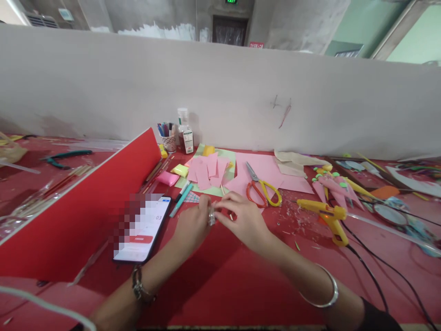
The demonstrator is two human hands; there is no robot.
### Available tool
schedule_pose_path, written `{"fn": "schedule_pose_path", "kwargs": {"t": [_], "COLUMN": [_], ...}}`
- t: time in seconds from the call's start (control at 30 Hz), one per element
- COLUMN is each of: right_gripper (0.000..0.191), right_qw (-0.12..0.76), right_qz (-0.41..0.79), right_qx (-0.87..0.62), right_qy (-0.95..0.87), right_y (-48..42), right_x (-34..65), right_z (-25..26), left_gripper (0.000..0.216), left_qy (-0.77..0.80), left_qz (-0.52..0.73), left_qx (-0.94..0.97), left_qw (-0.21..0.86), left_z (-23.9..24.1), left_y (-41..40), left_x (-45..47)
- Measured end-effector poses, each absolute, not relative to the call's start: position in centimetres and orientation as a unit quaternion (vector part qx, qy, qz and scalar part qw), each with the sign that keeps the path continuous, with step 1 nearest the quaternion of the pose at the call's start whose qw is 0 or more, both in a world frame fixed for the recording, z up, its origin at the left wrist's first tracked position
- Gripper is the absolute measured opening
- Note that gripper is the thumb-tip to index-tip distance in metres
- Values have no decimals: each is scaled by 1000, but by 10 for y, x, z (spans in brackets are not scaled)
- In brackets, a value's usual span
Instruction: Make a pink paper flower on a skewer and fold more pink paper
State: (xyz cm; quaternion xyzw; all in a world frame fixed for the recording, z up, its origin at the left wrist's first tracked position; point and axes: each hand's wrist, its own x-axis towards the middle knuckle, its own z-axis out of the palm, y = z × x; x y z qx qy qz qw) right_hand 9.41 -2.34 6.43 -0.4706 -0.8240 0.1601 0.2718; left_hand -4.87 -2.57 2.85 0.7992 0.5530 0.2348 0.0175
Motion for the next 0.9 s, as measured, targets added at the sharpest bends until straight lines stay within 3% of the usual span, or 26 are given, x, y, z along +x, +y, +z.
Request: {"fn": "schedule_pose_path", "kwargs": {"t": [0.13,0.27,0.47,0.67,0.9], "right_gripper": [19,13,12,9,6], "right_qw": [202,178,244,245,337], "right_qz": [141,165,226,245,410], "right_qx": [-485,-465,-441,-387,-406], "right_qy": [-839,-851,-834,-855,-744], "right_y": [-23,-17,-6,-2,2], "right_x": [96,95,91,97,104], "right_z": [58,54,52,60,73], "left_gripper": [10,10,7,11,11], "left_qy": [540,519,485,480,531], "left_qz": [241,257,327,357,310], "left_qx": [806,814,803,794,778], "left_qw": [25,43,108,111,126], "left_z": [22,18,15,11,9], "left_y": [-24,-22,-23,-24,-23], "left_x": [-48,-47,-46,-47,-48]}}
